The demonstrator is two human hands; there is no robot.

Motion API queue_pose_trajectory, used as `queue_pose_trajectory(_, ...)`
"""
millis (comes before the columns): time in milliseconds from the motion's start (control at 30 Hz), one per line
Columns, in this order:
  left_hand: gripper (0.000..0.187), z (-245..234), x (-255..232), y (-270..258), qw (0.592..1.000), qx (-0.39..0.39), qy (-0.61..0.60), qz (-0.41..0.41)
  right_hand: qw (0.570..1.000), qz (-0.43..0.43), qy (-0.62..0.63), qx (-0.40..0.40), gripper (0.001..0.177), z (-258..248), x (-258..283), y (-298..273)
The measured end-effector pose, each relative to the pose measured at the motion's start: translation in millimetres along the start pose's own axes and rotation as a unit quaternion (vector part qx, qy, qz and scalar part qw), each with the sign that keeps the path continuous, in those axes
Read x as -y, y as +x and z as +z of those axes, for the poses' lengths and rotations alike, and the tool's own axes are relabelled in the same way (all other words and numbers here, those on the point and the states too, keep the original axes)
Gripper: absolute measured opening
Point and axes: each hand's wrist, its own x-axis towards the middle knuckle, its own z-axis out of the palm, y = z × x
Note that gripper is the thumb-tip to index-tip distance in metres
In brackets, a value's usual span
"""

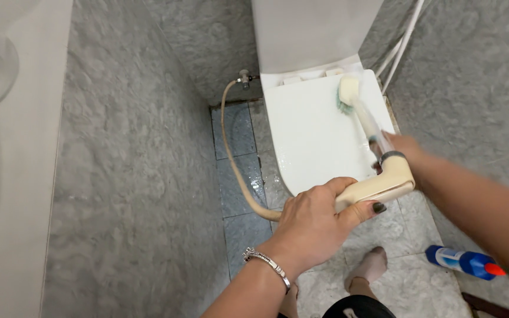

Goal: The person cleans a toilet by scrubbing the bowl and lid with a brush and spraying water from a handheld bidet sprayer.

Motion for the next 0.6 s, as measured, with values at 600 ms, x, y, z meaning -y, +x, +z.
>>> queue_pose_trajectory(600,0.052,-10.1,10.5,-1.4,0.995,-0.008,-0.012,-0.095,0.881,-0.081,-0.440,-0.154,0.060,12.0,-32.7,-120.0)
